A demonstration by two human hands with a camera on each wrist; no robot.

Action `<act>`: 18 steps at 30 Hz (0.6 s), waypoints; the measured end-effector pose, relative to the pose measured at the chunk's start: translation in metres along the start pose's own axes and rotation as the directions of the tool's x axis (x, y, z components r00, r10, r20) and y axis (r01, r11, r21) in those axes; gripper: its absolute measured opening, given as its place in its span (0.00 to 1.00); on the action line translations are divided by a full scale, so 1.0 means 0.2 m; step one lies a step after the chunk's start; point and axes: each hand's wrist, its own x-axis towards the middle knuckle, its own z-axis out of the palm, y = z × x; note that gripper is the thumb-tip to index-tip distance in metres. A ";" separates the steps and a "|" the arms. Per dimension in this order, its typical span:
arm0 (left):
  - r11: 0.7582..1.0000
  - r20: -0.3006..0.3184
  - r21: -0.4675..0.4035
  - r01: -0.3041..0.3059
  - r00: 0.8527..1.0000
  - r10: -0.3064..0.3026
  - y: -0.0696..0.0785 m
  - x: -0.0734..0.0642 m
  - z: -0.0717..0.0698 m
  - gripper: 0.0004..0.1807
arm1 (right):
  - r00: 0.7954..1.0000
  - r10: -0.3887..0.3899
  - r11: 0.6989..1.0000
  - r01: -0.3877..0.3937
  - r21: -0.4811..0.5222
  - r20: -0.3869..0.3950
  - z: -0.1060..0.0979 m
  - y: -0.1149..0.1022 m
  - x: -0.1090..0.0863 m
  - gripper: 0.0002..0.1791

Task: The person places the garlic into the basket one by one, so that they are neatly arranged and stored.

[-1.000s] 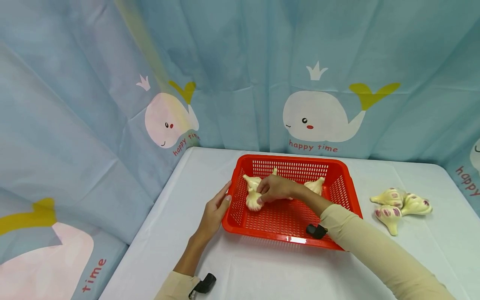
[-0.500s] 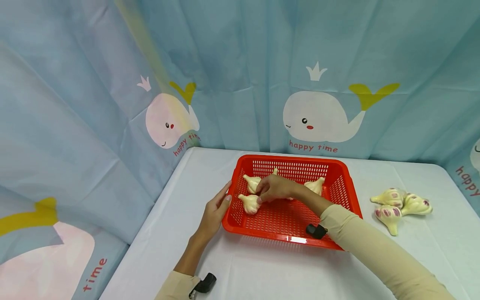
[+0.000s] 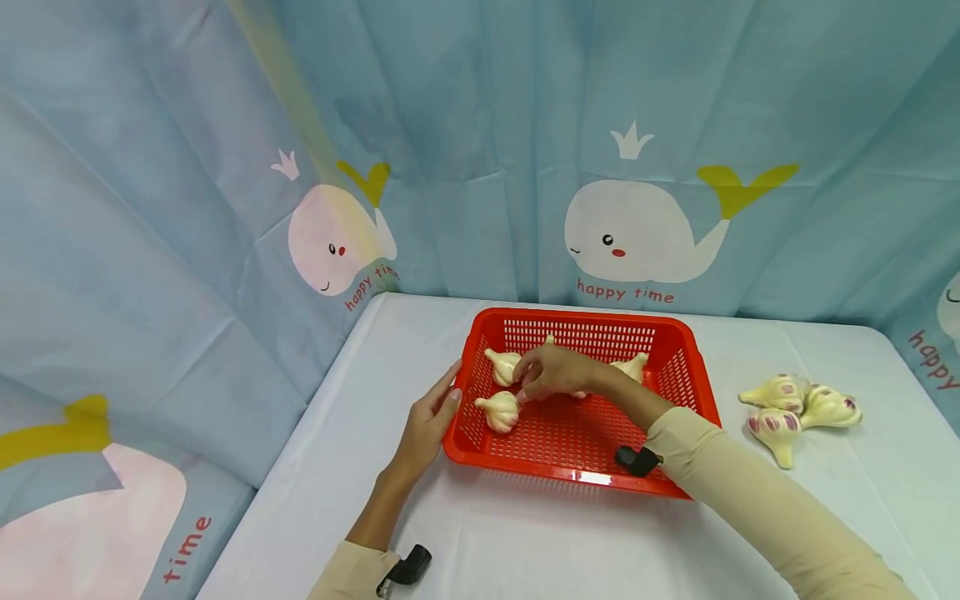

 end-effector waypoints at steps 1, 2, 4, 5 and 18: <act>1.000 0.001 0.001 0.001 1.000 -0.001 0.00 0.00 0.00 0.29 | 1.000 0.000 1.000 0.000 0.001 -0.001 -0.01 0.00 0.00 0.20; 1.000 0.000 0.003 0.001 1.000 -0.001 0.00 0.00 0.00 0.29 | 1.000 0.005 1.000 -0.005 0.006 -0.002 -0.01 -0.01 -0.01 0.21; 1.000 0.000 0.007 0.000 1.000 0.000 0.00 0.00 0.00 0.29 | 1.000 0.016 1.000 -0.016 0.007 -0.006 -0.02 -0.03 -0.03 0.22; 1.000 0.000 0.010 0.000 1.000 0.000 0.00 0.00 0.00 0.29 | 1.000 0.022 1.000 -0.022 0.009 -0.008 -0.03 -0.03 -0.03 0.23; 0.999 -0.017 0.034 -0.007 1.000 0.008 0.01 0.01 0.00 0.28 | 0.998 0.011 0.997 -0.007 0.073 -0.057 -0.12 -0.12 -0.18 0.23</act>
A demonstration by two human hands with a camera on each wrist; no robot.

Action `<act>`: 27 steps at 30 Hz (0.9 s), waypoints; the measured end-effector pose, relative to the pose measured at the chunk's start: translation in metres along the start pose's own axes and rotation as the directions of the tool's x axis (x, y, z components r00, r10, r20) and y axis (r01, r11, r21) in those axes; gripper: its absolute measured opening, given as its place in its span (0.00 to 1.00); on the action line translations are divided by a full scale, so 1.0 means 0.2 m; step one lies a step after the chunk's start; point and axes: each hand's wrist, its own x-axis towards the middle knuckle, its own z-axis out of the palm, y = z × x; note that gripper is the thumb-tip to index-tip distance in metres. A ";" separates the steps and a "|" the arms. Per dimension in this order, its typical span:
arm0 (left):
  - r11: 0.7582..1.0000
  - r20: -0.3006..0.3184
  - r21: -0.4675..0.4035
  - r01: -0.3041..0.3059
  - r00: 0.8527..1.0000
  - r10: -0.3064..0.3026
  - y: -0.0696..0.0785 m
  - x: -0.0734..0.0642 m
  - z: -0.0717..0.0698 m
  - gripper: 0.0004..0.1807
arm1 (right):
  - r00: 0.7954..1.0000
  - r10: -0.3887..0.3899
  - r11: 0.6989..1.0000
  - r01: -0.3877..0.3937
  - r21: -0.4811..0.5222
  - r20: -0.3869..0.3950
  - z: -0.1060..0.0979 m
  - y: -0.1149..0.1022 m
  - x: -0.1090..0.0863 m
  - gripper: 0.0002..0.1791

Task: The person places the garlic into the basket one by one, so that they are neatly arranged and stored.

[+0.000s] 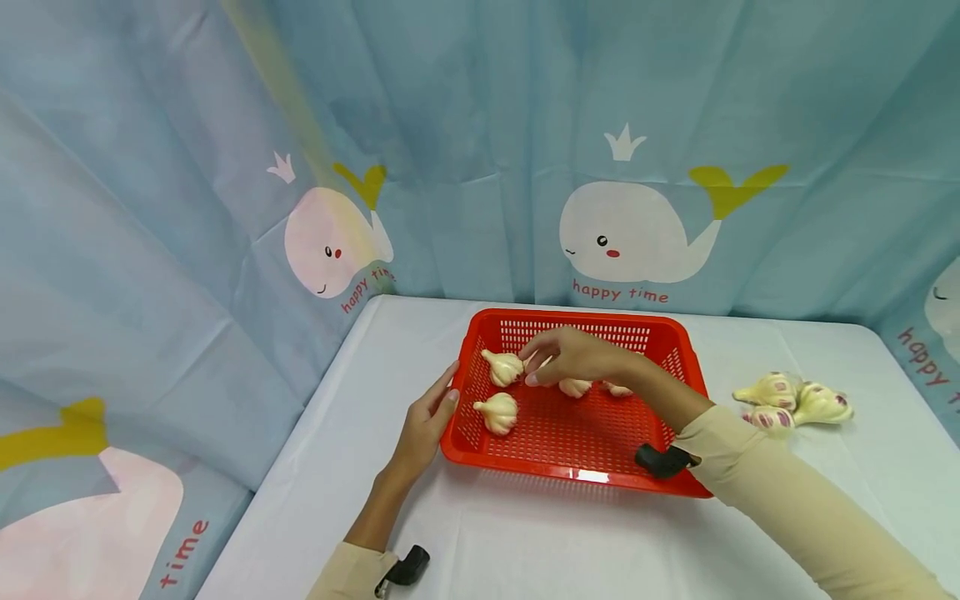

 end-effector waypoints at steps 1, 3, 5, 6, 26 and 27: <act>1.000 -0.003 0.000 0.000 1.000 0.000 0.00 0.00 0.00 0.28 | 1.000 -0.005 1.000 0.005 0.008 -0.006 -0.01 -0.01 -0.01 0.22; 1.000 -0.006 0.002 0.002 1.000 -0.002 -0.01 0.00 0.00 0.28 | 1.000 -0.014 1.000 0.014 0.027 -0.016 -0.02 -0.01 -0.04 0.21; 1.000 -0.007 0.003 0.002 1.000 -0.002 -0.01 0.00 0.00 0.28 | 0.999 -0.021 0.999 0.021 0.033 -0.027 -0.04 -0.01 -0.06 0.21; 1.000 -0.008 0.004 0.003 1.000 -0.003 -0.01 0.00 0.00 0.28 | 0.999 -0.024 0.999 0.025 0.038 -0.033 -0.05 -0.01 -0.08 0.21; 1.000 -0.006 0.005 0.012 1.000 -0.012 0.00 0.00 0.00 0.28 | 0.966 -0.028 0.997 0.046 0.065 -0.257 -0.19 0.03 -0.47 0.23; 1.000 -0.005 0.004 0.011 1.000 -0.011 0.00 0.00 0.00 0.28 | 0.962 -0.030 0.997 0.047 0.053 -0.272 -0.19 0.04 -0.49 0.22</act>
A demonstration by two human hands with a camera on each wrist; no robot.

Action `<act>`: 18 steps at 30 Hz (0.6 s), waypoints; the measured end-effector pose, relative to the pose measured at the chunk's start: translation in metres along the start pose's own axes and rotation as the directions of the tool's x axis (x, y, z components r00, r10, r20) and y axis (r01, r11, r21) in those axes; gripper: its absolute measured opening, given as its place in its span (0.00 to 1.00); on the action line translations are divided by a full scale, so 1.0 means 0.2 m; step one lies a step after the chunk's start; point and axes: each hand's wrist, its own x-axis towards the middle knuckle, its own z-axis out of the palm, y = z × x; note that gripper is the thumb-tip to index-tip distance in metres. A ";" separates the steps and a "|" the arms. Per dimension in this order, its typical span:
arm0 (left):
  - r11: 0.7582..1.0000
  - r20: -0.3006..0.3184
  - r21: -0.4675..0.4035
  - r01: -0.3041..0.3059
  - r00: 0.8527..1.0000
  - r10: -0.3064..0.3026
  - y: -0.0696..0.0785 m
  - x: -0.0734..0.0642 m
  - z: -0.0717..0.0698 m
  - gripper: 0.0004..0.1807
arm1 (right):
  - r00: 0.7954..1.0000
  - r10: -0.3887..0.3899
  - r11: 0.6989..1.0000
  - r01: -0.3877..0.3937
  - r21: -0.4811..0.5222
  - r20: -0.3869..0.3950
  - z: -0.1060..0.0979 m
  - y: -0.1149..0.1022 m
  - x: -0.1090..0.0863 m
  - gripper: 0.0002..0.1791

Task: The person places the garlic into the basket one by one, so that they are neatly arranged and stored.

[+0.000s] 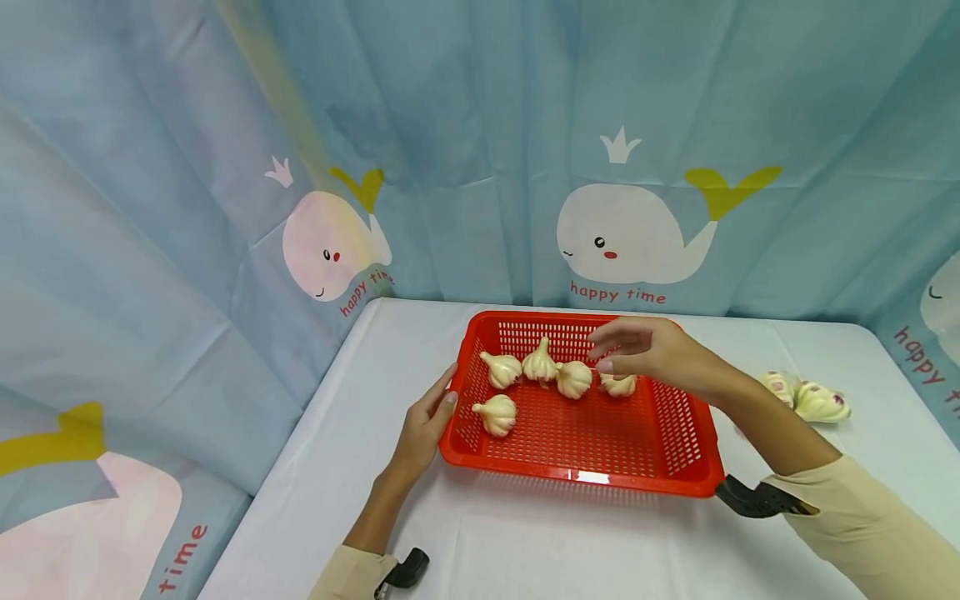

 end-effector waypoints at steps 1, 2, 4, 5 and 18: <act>1.000 0.000 -0.002 -0.001 1.000 0.001 0.00 0.00 0.00 0.28 | 1.000 -0.004 1.000 0.004 -0.013 -0.015 -0.01 0.01 -0.02 0.22; 1.000 0.000 -0.004 -0.003 1.000 0.003 0.00 0.00 0.00 0.28 | 1.000 -0.004 1.000 0.004 -0.024 -0.030 -0.02 0.01 -0.04 0.22; 1.000 0.001 -0.005 -0.005 1.000 0.005 -0.01 0.00 0.00 0.28 | 0.999 -0.004 0.999 0.002 -0.038 -0.054 -0.03 0.03 -0.07 0.23; 1.000 0.002 -0.004 -0.005 1.000 0.005 -0.01 0.00 0.00 0.28 | 0.998 -0.004 0.999 0.002 -0.037 -0.063 -0.04 0.04 -0.09 0.23; 1.000 0.002 0.005 -0.005 1.000 0.005 0.00 0.00 0.00 0.29 | 0.987 0.005 1.000 -0.003 0.014 -0.158 -0.14 0.17 -0.29 0.21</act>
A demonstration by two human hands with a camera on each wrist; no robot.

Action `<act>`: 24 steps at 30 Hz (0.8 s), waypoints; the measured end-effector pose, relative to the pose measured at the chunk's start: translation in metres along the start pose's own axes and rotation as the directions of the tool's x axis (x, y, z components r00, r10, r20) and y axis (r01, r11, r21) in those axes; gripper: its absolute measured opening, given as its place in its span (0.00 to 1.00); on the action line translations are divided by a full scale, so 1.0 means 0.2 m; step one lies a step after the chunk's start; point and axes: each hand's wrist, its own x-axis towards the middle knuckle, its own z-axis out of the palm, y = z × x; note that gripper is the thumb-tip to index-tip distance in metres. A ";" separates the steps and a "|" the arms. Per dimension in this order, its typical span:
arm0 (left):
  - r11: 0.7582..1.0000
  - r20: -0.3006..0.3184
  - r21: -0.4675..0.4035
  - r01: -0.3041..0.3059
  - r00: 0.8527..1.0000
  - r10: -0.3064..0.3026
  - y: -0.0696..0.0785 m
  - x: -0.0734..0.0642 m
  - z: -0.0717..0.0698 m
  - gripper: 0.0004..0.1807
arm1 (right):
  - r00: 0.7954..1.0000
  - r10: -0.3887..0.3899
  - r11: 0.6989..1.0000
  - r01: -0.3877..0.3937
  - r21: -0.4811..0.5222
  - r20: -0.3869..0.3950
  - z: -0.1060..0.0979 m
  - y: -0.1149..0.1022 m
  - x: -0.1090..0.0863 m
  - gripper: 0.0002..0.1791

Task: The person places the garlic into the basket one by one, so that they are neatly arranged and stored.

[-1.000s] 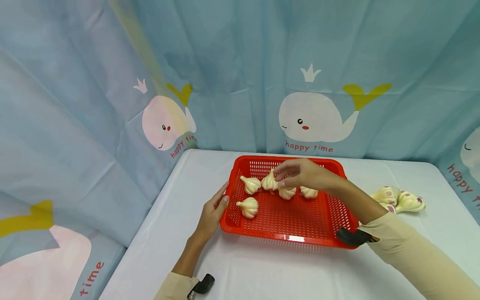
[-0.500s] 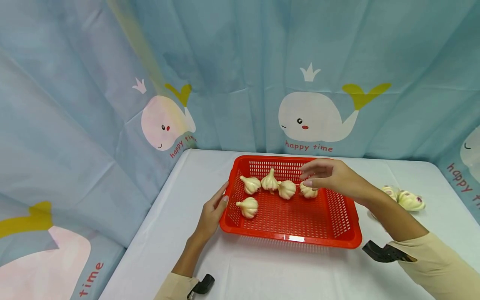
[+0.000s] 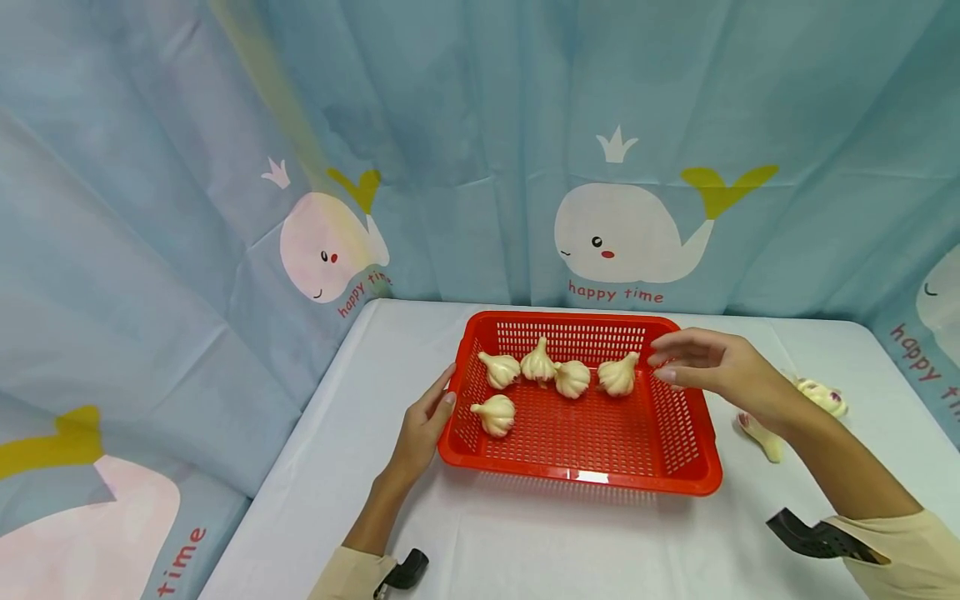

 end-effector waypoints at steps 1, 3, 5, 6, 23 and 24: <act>1.000 0.000 0.000 0.000 1.000 0.000 0.00 0.00 0.00 0.29 | 1.000 0.001 1.000 -0.001 -0.004 -0.010 -0.01 0.01 -0.01 0.21; 1.000 0.000 0.001 0.000 1.000 0.000 0.00 0.00 0.00 0.29 | 1.000 0.001 1.000 -0.001 -0.010 -0.030 -0.03 0.04 -0.04 0.22; 1.000 0.001 -0.001 0.001 1.000 -0.001 0.00 0.00 0.00 0.29 | 0.999 -0.004 1.000 0.003 -0.013 -0.046 -0.05 0.07 -0.06 0.22; 1.000 0.002 -0.003 -0.002 1.000 0.002 0.00 0.00 0.00 0.29 | 0.999 -0.005 1.000 0.004 -0.010 -0.054 -0.06 0.09 -0.07 0.22; 1.000 0.002 -0.002 -0.006 1.000 0.006 -0.01 0.00 0.00 0.29 | 0.977 0.104 0.990 -0.118 -0.071 -0.184 -0.23 0.38 -0.27 0.19; 1.000 0.002 -0.002 -0.007 1.000 0.007 -0.01 0.00 0.00 0.29 | 0.976 0.106 0.991 -0.120 -0.062 -0.192 -0.24 0.40 -0.28 0.19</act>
